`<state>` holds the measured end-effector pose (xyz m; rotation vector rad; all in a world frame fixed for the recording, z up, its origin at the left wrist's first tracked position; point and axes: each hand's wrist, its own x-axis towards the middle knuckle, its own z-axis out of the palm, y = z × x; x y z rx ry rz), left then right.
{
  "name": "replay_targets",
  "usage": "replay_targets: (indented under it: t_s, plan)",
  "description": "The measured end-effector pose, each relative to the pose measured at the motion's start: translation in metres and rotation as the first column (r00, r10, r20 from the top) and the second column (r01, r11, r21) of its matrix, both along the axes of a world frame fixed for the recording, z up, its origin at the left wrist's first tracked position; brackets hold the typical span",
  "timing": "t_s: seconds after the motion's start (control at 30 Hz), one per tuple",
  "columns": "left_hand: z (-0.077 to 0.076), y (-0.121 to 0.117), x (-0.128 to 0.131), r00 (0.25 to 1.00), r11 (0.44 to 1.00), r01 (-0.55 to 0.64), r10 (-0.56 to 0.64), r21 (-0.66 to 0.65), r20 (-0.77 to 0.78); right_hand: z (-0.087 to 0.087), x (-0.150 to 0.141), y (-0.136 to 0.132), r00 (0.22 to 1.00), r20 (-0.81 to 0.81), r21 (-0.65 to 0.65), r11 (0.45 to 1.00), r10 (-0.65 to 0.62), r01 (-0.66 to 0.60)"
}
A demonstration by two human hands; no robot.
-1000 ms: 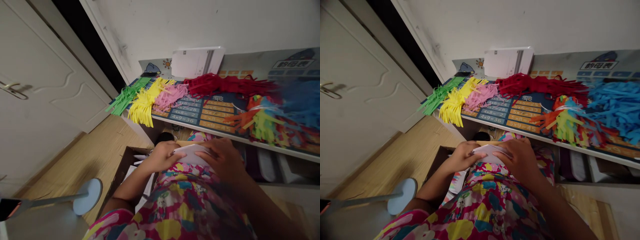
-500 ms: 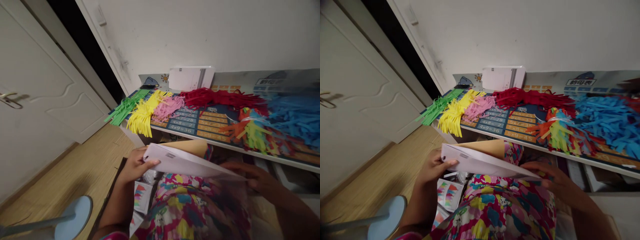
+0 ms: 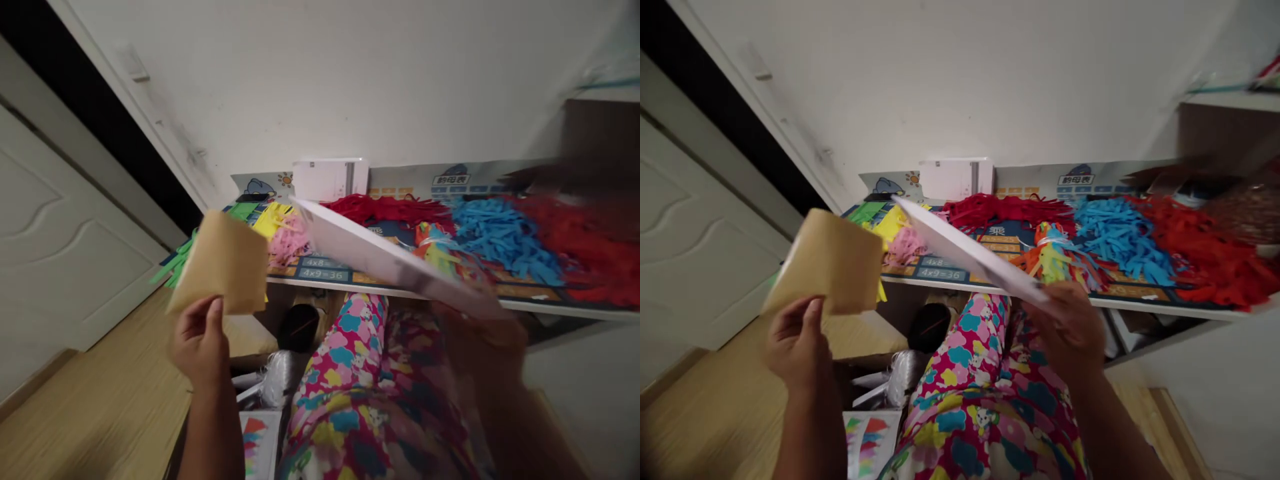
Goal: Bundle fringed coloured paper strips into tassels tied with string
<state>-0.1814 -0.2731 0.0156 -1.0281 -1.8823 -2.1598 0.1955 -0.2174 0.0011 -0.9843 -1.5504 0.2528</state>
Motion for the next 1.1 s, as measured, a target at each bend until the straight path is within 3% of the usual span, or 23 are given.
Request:
replay_targets:
  t_s: [0.03, 0.1, 0.17, 0.27, 0.37, 0.43, 0.47, 0.5, 0.57, 0.63, 0.7, 0.77, 0.83, 0.87, 0.93, 0.97, 1.0, 1.07, 1.1]
  plan:
    - [0.001, 0.003, 0.000, 0.997, 0.994, -0.082, 0.081, 0.068, 0.017, 0.007, -0.010, 0.010, 0.989, 0.150, 0.159, 0.987, 0.002, -0.027]
    - [0.004, 0.011, 0.002, 0.994, 0.982, -0.100, 0.094, 0.158, 0.046, 0.012, -0.032, 0.033, 0.902, 0.421, 0.255, 0.967, -0.094, -0.018]
    - [0.006, 0.025, 0.003, 0.997, 0.977, -0.002, -0.015, 0.211, 0.077, 0.003, -0.048, 0.056, 0.770, 0.624, 0.178, 0.984, -0.134, 0.028]
    - [0.013, 0.061, -0.001, 0.968, 0.951, 0.164, -0.206, 0.261, 0.143, -0.024, -0.049, 0.077, 0.610, 0.791, 0.033, 0.999, -0.042, 0.026]
    - [0.020, 0.113, -0.009, 0.946, 0.935, 0.251, -0.292, 0.249, 0.140, -0.044, -0.027, 0.079, 0.615, 0.789, 0.007, 0.999, 0.024, -0.048]
    - [0.022, 0.152, -0.014, 0.964, 0.964, 0.245, -0.253, 0.102, 0.082, -0.041, -0.008, 0.081, 0.698, 0.716, 0.032, 0.998, 0.011, -0.048]
    - [0.021, 0.171, -0.015, 0.967, 0.964, 0.255, -0.253, -0.074, 0.032, -0.034, 0.001, 0.085, 0.739, 0.674, 0.035, 0.999, -0.019, -0.006]
    - [0.020, 0.188, -0.016, 0.954, 0.920, 0.286, -0.300, -0.269, -0.012, -0.026, 0.009, 0.092, 0.763, 0.642, 0.024, 0.997, -0.075, 0.078]
    - [0.018, 0.215, -0.014, 0.931, 0.838, 0.312, -0.364, -0.447, -0.034, -0.007, 0.021, 0.113, 0.752, 0.619, -0.019, 0.953, -0.227, 0.303]
    - [0.017, 0.229, -0.012, 0.906, 0.772, 0.328, -0.420, -0.545, -0.050, 0.007, 0.030, 0.139, 0.698, 0.631, -0.060, 0.876, -0.339, 0.479]
    - [0.020, 0.232, -0.011, 0.888, 0.718, 0.297, -0.451, -0.630, -0.094, 0.011, 0.035, 0.163, 0.658, 0.682, -0.162, 0.812, -0.318, 0.560]
    - [0.026, 0.224, -0.010, 0.886, 0.699, 0.227, -0.437, -0.678, -0.154, 0.005, 0.037, 0.181, 0.649, 0.739, -0.324, 0.749, -0.181, 0.578]
    - [0.031, 0.208, 0.000, 0.888, 0.729, 0.102, -0.374, -0.677, -0.269, -0.007, 0.036, 0.191, 0.655, 0.754, -0.447, 0.690, -0.052, 0.569]
    - [0.032, 0.199, 0.010, 0.874, 0.756, 0.031, -0.338, -0.654, -0.349, -0.013, 0.035, 0.194, 0.664, 0.747, -0.470, 0.687, -0.024, 0.554]
    - [0.028, 0.179, 0.040, 0.775, 0.819, -0.114, -0.281, -0.563, -0.565, -0.019, 0.038, 0.196, 0.681, 0.732, -0.471, 0.715, -0.011, 0.518]
    - [0.023, 0.169, 0.059, 0.695, 0.837, -0.092, -0.334, -0.539, -0.637, -0.018, 0.042, 0.196, 0.688, 0.726, -0.460, 0.735, -0.012, 0.498]
    - [0.015, 0.161, 0.079, 0.575, 0.830, -0.020, -0.447, -0.558, -0.685, -0.013, 0.048, 0.195, 0.694, 0.720, -0.444, 0.754, -0.020, 0.483]
    - [-0.003, 0.151, 0.116, 0.276, 0.737, 0.121, -0.669, -0.665, -0.690, 0.007, 0.060, 0.187, 0.701, 0.711, -0.404, 0.782, -0.058, 0.475]
    - [-0.012, 0.149, 0.132, 0.189, 0.704, 0.135, -0.709, -0.697, -0.680, 0.020, 0.065, 0.178, 0.708, 0.701, -0.372, 0.799, -0.092, 0.472]
